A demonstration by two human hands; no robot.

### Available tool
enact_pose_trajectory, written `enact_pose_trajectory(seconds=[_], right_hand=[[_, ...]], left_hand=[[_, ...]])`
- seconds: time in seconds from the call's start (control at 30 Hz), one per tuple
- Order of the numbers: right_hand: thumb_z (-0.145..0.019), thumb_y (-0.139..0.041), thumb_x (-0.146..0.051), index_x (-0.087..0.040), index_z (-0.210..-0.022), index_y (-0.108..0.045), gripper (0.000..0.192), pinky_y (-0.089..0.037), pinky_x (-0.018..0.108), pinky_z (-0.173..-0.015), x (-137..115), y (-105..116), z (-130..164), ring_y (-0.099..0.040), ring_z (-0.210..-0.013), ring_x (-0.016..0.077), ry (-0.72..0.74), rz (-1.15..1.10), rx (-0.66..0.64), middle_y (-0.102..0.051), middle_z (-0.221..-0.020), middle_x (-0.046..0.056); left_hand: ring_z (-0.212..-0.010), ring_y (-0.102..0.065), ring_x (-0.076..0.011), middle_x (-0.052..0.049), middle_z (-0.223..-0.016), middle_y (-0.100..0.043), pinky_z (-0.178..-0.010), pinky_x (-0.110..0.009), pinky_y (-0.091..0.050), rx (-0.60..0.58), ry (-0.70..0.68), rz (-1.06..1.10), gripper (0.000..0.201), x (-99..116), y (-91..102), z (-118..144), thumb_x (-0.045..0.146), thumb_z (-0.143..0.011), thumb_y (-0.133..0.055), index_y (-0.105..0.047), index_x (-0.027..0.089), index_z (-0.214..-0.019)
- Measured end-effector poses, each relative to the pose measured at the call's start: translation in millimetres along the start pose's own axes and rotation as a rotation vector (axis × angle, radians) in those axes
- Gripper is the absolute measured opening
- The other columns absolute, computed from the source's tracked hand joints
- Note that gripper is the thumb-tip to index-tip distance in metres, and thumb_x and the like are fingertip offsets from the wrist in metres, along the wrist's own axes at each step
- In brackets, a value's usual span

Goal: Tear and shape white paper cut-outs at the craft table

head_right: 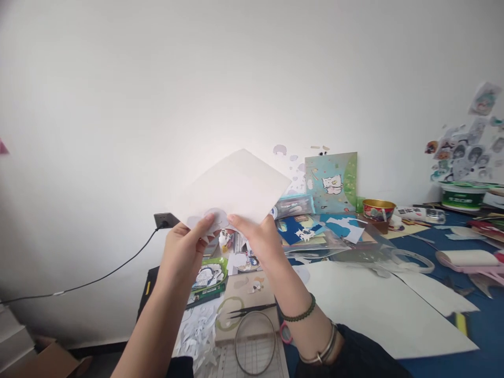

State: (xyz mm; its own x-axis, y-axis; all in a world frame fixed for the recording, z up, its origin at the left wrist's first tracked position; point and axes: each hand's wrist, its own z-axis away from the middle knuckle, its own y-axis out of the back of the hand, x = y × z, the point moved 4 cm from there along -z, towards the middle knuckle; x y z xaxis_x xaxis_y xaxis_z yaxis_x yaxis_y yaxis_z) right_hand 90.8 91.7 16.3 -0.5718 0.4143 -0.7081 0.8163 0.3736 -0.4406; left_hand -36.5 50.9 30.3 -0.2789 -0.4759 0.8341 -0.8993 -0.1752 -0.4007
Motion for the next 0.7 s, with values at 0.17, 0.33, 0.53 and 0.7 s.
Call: enact_pose_trajectory(seconds=[0.17,0.33,0.53,0.7], right_hand=[[-0.066,-0.076,-0.030,-0.016,-0.100,-0.069,0.037,-0.050,0.044,-0.094,-12.8,7.0,2.5,-0.064,-0.103,0.0265,0.062,0.116,0.008,-0.071,-0.107,0.008],[-0.065,-0.078,-0.027,-0.017,-0.104,-0.067,0.042,-0.055,0.043,-0.086,-53.8,79.5,38.0,-0.065,-0.098,0.0257,0.122,0.327,0.313,-0.072,-0.100,0.007],[-0.058,-0.083,-0.025,-0.015,-0.096,-0.068,0.043,-0.056,0.025,-0.057,-75.1,192.9,134.5,-0.067,-0.071,0.0169,-0.024,0.387,0.848,-0.069,-0.107,0.008],[-0.052,-0.085,-0.025,-0.013,-0.092,-0.067,0.045,-0.055,0.023,-0.050,-26.2,206.7,162.1,-0.065,-0.060,0.0145,-0.184,0.322,0.949,-0.072,-0.089,0.005]], left_hand=[[-0.056,-0.063,-0.0130,-0.001,-0.063,-0.070,-0.055,-0.022,-0.051,0.005,-0.087,-0.061,0.020,-2.6,-3.3,0.7,0.027,-0.058,-0.083,-0.068,0.015,-0.064],[-0.065,-0.068,-0.0174,-0.002,-0.066,-0.071,-0.061,-0.025,-0.056,-0.143,-0.006,-0.126,0.029,-2.0,-18.3,5.1,0.028,-0.060,-0.081,-0.070,0.017,-0.085],[-0.089,-0.070,-0.0257,-0.011,-0.091,-0.074,-0.077,-0.034,-0.058,-0.110,-0.131,-0.134,0.026,20.9,-11.8,10.4,0.032,-0.073,-0.070,-0.069,0.017,-0.095],[-0.086,-0.070,-0.0233,-0.006,-0.088,-0.073,-0.076,-0.035,-0.059,-0.075,-0.188,-0.233,0.017,31.8,-1.1,10.9,0.028,-0.075,-0.068,-0.067,0.018,-0.089]])
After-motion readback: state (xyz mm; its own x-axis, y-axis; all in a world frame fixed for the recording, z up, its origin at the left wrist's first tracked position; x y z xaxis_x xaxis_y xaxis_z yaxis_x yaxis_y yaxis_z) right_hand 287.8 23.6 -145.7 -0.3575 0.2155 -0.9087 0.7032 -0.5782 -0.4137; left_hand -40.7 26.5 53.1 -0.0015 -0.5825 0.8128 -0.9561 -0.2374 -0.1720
